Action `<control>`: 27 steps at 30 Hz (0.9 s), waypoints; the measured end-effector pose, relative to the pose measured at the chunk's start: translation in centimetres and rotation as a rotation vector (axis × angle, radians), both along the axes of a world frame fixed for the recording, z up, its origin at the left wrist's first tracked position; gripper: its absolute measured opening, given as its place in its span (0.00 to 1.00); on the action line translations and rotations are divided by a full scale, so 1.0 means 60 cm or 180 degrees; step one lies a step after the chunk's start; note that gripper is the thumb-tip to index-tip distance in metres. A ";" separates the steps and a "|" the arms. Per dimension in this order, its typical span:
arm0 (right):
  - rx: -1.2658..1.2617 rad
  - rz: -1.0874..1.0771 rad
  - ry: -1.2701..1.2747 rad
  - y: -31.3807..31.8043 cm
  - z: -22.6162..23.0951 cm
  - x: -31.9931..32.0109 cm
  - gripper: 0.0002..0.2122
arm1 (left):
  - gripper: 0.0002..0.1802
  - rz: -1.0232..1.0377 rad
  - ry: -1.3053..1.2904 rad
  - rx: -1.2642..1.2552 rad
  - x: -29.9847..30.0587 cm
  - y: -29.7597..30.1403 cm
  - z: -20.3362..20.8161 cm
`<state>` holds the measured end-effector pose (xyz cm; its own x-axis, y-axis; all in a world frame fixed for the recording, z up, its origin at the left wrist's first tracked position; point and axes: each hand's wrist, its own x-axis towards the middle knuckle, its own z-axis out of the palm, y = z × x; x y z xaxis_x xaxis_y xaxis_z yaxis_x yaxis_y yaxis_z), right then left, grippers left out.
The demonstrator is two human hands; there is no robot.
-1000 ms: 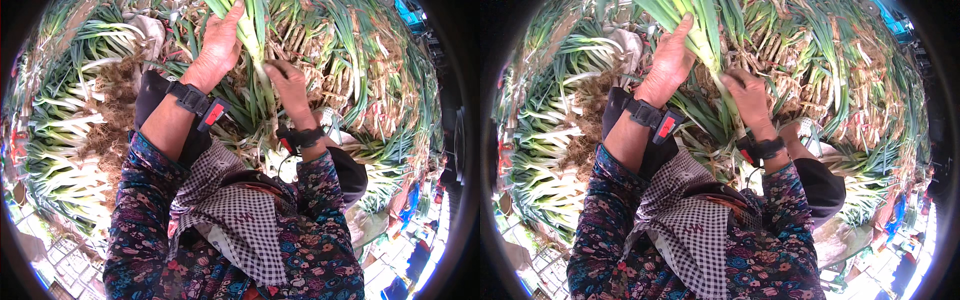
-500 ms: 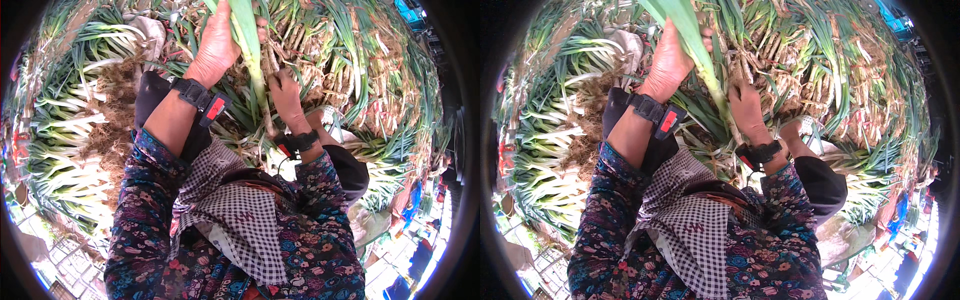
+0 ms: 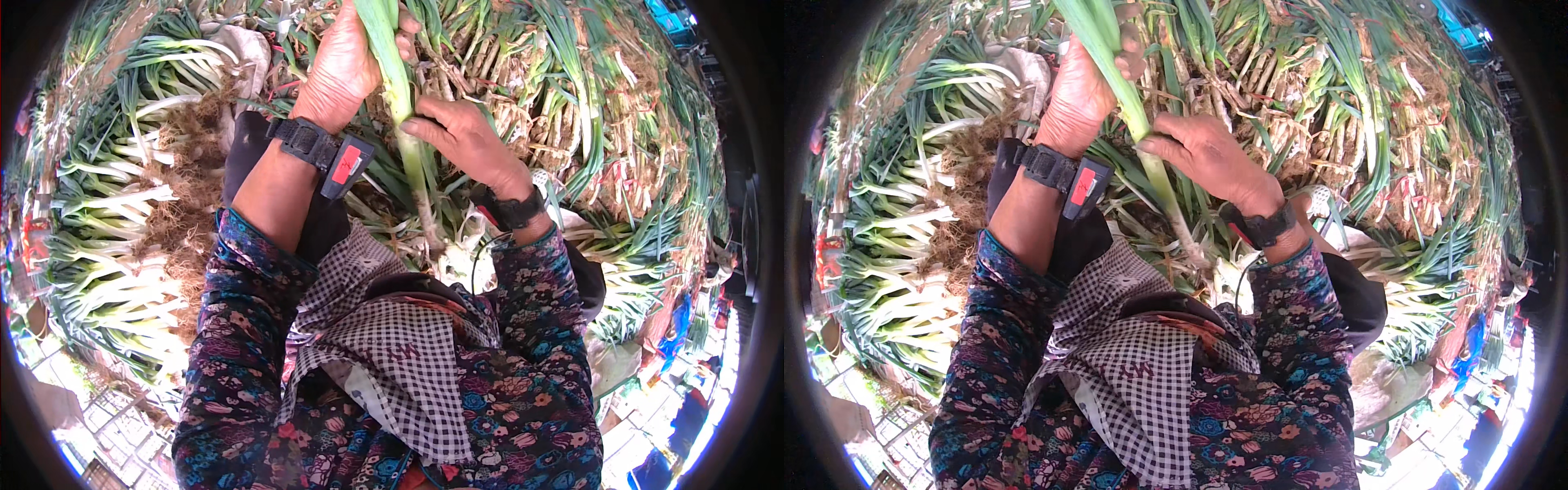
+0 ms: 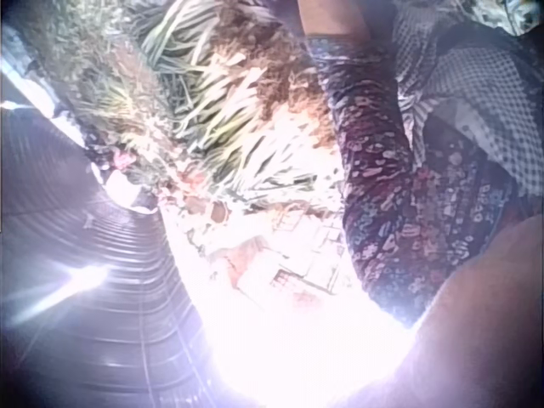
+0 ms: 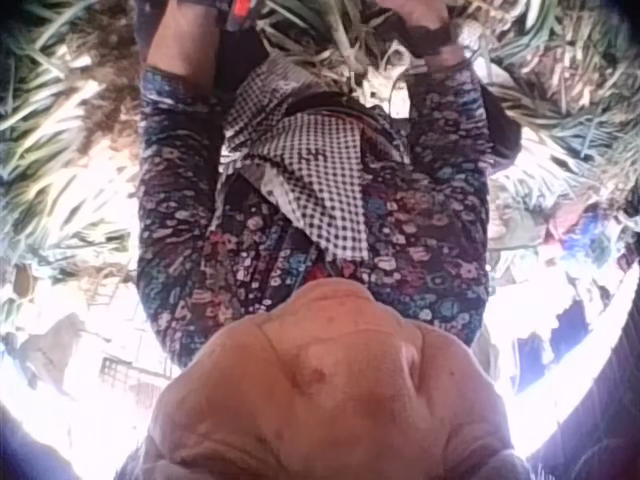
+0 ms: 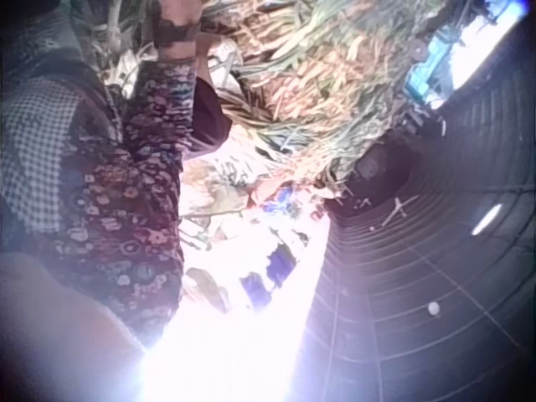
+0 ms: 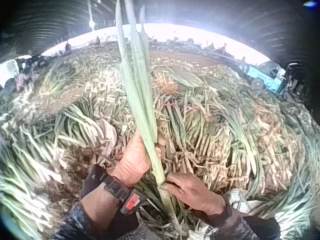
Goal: The person cleans leeks by hand, peeling away the outer layers and pulling off the roots one at a time. After cleaning several, they gather a bunch of leeks and tie them together with a red string.
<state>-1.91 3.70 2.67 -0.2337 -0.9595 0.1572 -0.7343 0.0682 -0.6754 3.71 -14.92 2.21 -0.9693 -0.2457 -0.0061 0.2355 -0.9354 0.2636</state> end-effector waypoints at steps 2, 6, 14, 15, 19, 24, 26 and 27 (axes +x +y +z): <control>0.0078 0.0272 -0.0885 -0.001 0.000 0.012 0.10 | 0.22 0.0185 -0.0033 -0.0250 0.006 -0.008 -0.007; -0.0100 0.0134 -0.0433 0.025 -0.077 0.018 0.08 | 0.20 0.0240 0.0245 -0.0832 0.017 -0.021 -0.002; 0.2134 0.0398 0.1250 0.105 -0.149 0.022 0.07 | 0.20 0.1078 -0.0530 -0.1359 0.020 -0.011 0.019; 0.2121 0.0228 0.0781 0.105 -0.137 0.004 0.09 | 0.21 0.1029 -0.0500 -0.1289 0.020 -0.010 0.019; 0.0340 -0.0467 -0.0737 0.032 -0.058 0.015 0.11 | 0.22 0.0741 -0.0463 -0.1268 0.019 -0.014 -0.004; -0.0889 -0.1491 -0.1993 -0.007 -0.077 0.051 0.10 | 0.25 0.0914 -0.0294 -0.1157 0.000 0.008 -0.007; -0.0964 -0.1500 -0.2214 -0.008 -0.079 0.050 0.09 | 0.25 0.1025 -0.0247 -0.1045 -0.001 0.008 -0.010; -0.1015 -0.1486 -0.2155 -0.009 -0.082 0.050 0.08 | 0.25 0.1028 -0.0255 -0.1039 0.001 0.007 -0.011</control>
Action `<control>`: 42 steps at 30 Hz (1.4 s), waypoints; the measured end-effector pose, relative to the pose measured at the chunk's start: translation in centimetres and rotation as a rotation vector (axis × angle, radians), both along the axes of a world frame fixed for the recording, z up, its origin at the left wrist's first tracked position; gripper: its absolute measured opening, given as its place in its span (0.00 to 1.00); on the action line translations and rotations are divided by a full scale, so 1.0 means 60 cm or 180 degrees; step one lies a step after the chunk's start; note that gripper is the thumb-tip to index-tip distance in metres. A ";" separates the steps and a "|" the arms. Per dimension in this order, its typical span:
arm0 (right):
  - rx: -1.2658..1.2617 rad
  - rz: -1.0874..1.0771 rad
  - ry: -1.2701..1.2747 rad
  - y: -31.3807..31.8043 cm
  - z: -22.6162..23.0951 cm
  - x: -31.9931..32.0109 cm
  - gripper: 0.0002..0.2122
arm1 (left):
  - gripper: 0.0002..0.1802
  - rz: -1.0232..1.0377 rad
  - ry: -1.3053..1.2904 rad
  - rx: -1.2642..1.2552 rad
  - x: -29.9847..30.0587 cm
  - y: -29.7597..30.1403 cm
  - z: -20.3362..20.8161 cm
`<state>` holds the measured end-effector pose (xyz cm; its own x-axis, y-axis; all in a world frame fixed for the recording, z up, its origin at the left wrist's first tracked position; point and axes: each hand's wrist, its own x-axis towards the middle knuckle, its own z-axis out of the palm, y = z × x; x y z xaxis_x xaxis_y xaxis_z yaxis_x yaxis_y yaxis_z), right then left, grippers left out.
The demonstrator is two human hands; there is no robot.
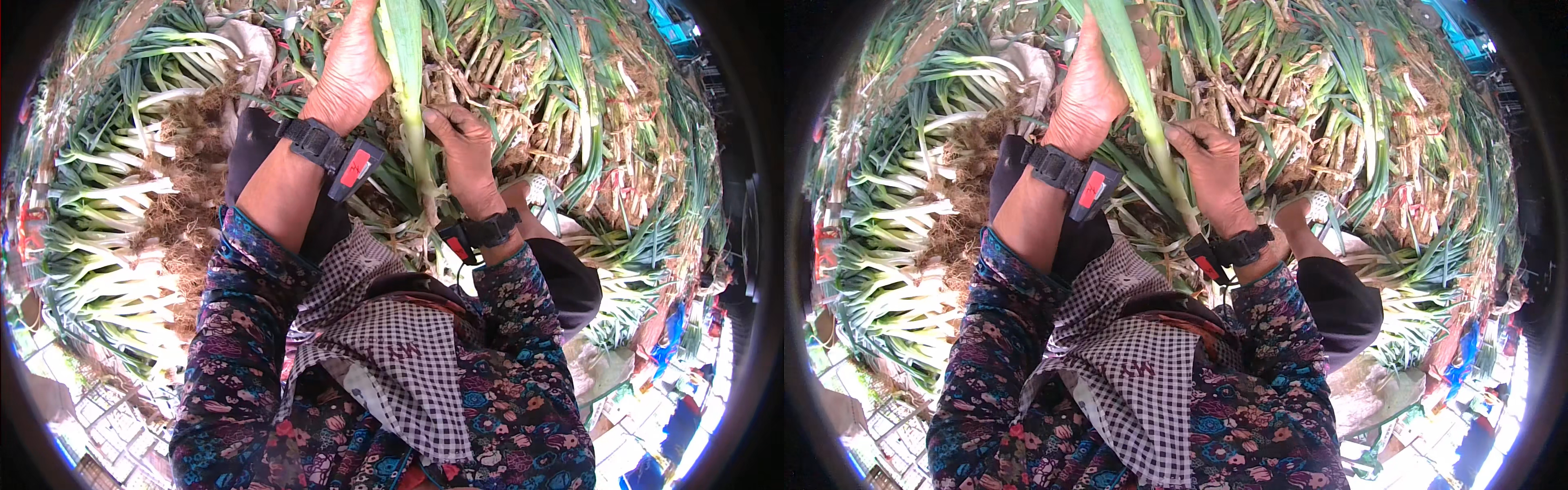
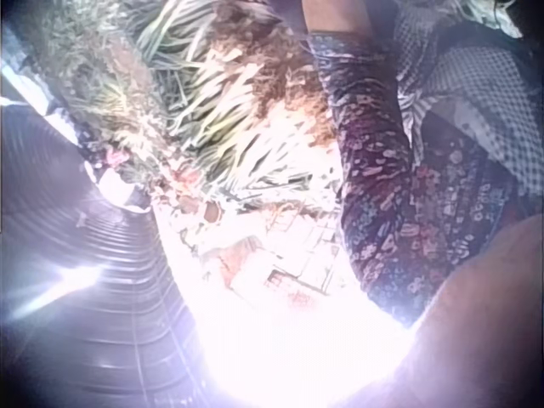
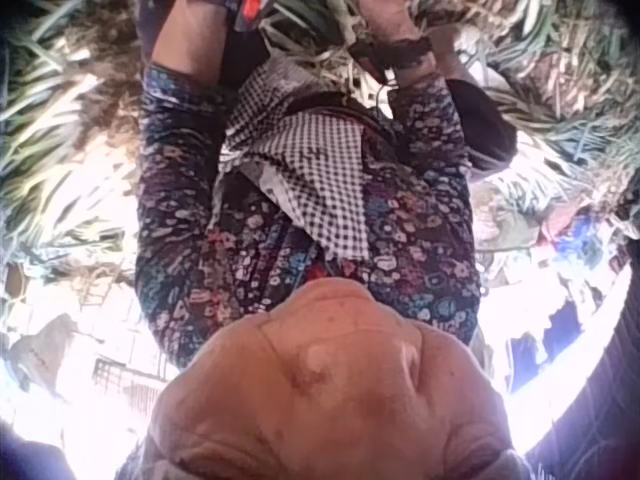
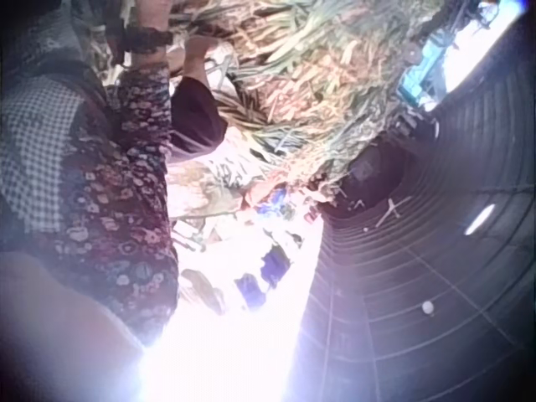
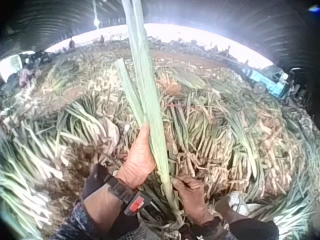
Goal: The person cleans leeks by hand, peeling away the outer layers and pulling off the roots one at a time. After cleaning several, they gather a bunch of leeks and tie them together with a red string.
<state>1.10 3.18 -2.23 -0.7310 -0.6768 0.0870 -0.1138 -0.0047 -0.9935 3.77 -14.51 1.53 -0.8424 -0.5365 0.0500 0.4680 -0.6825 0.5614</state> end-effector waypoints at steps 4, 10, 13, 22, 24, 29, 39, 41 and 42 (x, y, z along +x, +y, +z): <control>0.0730 -0.0006 0.1224 -0.011 0.001 -0.006 0.08 | 0.21 -0.0336 0.0283 0.0008 0.012 -0.014 -0.001; 0.2824 0.1039 0.1674 0.064 -0.168 -0.034 0.14 | 0.17 -0.0568 0.0884 -0.0403 0.023 -0.023 0.007; 0.3538 0.1745 0.2143 0.152 -0.236 -0.033 0.12 | 0.17 -0.0601 0.0294 -0.0008 0.033 -0.027 0.022; 0.1347 -0.0026 0.1601 0.087 -0.074 -0.067 0.14 | 0.27 0.0457 0.0223 -0.0134 0.027 -0.043 0.018; -0.0187 -0.1139 0.2258 0.025 0.025 -0.051 0.18 | 0.24 0.0509 0.0087 -0.0053 0.016 -0.030 0.017; 0.1333 0.0551 0.4227 -0.036 -0.048 0.008 0.22 | 0.20 0.0838 -0.0278 0.0324 0.004 -0.016 -0.011; 0.1083 0.0829 0.0681 0.059 -0.040 0.004 0.24 | 0.14 0.0657 -0.0286 0.0078 0.013 -0.019 -0.010; 0.0975 0.1110 0.0728 0.078 -0.099 0.020 0.20 | 0.15 0.0589 -0.0097 0.0346 0.007 -0.028 -0.020; 0.1092 0.1045 0.0782 0.079 -0.096 0.036 0.19 | 0.16 0.0614 0.0096 0.0449 0.004 -0.033 -0.025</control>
<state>3.29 7.90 -7.97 -0.4619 -0.8861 -0.0375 -0.3905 0.2412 -0.8884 3.99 -16.52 0.01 -0.7230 -0.6907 -0.0132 0.6124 -0.6495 0.4507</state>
